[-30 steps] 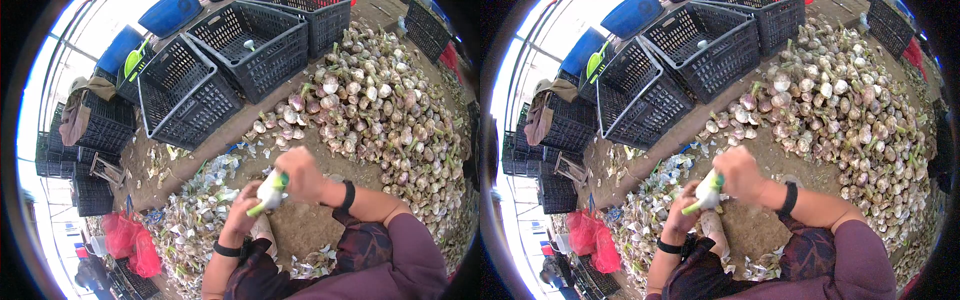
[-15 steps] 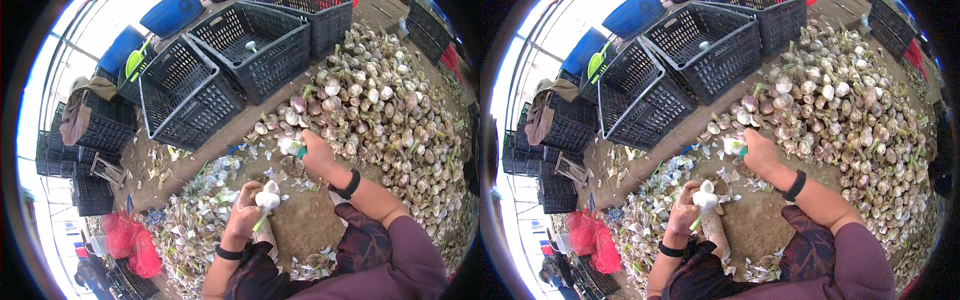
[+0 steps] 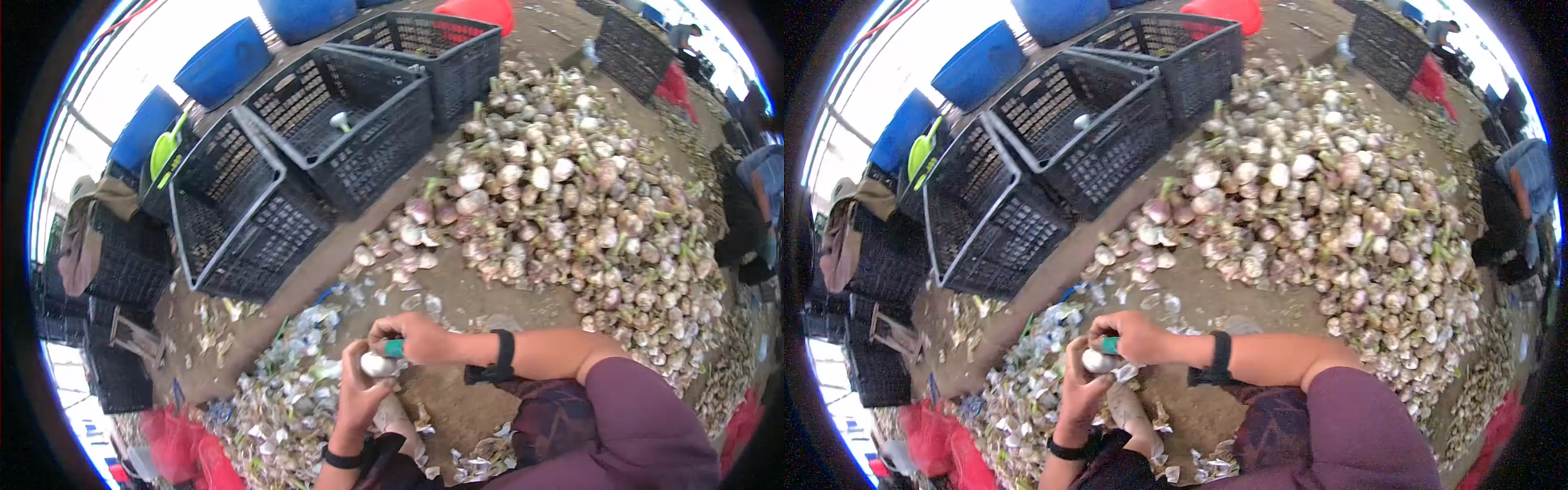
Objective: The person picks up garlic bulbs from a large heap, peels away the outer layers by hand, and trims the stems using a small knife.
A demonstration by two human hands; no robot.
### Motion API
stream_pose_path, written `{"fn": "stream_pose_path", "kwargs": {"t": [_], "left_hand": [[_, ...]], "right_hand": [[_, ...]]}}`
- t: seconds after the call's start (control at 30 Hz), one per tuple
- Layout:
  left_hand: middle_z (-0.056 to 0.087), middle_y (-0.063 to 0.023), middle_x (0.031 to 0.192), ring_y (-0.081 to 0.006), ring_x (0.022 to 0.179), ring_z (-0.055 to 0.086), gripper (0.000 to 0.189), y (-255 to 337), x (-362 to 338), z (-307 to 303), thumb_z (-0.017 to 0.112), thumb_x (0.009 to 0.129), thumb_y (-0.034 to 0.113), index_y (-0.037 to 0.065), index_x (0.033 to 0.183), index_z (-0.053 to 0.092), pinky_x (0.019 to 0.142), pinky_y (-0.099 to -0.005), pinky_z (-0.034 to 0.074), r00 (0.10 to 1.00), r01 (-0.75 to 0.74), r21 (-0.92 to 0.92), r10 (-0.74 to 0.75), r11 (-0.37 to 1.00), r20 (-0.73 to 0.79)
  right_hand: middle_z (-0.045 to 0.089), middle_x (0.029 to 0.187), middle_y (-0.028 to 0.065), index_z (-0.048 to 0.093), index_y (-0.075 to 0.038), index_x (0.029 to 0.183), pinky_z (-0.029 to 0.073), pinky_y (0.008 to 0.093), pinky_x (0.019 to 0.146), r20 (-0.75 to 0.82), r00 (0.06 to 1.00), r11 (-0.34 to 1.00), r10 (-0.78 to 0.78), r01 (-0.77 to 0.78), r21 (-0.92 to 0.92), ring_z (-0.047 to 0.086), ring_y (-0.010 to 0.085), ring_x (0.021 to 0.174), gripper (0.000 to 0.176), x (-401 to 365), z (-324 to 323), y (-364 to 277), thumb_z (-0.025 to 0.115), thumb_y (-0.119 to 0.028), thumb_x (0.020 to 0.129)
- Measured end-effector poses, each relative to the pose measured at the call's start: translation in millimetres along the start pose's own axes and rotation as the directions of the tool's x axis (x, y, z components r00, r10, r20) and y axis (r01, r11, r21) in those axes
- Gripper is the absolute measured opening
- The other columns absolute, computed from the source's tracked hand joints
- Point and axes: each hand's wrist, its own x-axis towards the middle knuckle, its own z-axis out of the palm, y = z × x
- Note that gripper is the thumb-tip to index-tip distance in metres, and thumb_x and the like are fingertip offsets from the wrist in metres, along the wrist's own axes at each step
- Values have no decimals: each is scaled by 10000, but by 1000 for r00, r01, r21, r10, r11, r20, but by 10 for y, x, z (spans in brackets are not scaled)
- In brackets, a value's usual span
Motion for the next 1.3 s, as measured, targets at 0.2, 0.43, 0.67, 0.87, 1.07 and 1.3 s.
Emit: {"fn": "stream_pose_path", "kwargs": {"t": [0.2,0.43,0.67,0.87,1.07,1.3], "left_hand": [[536,-42,978,-144,882,544,438,47,68,-50,574,700,-22,51,1111,444,773,-262,460,963,32,-222,-90,974,-256],[380,-144,1340,-240,1232,402,793,-171,167,-44,400,663,-160,-16,1409,175,1030,-321,326,993,108,-56,-110,993,-31],[273,-151,1432,-258,1314,303,732,-126,143,-103,516,762,-35,8,1412,182,1066,-351,258,1000,8,-60,-9,998,-25],[400,-133,1332,-263,1215,423,620,-69,71,-110,515,791,-11,2,1365,280,1000,-362,355,998,56,-120,-59,991,-20],[454,-107,1262,-227,1121,489,537,-151,120,-170,488,802,-40,6,1318,349,921,-341,429,988,133,-150,-144,980,-64],[458,-122,1272,-222,1147,470,563,-184,125,-94,535,814,13,-3,1338,330,950,-336,398,988,155,-151,-156,976,7]], "right_hand": [[575,826,24,550,-30,897,429,232,647,335,939,597,78,-313,739,507,74,698,92,-27,-236,-41,564,-117,872],[478,1194,75,322,-103,1344,470,283,771,208,927,831,312,-372,413,541,153,932,614,-76,-152,174,572,37,800],[578,970,90,458,-10,1179,544,223,630,97,967,486,236,-204,850,593,138,736,260,449,-813,-534,395,-124,953],[626,924,162,501,48,1179,521,282,597,-476,879,982,-25,110,152,626,206,806,290,560,-1473,-1024,441,-20,903],[611,953,176,448,26,1244,454,362,551,-968,239,763,-82,-610,-215,585,244,758,476,-212,-2125,667,588,-211,855],[619,904,169,520,44,1149,456,375,563,-894,375,834,246,-552,-2,584,230,746,438,-152,-2271,1491,655,-188,803]]}}
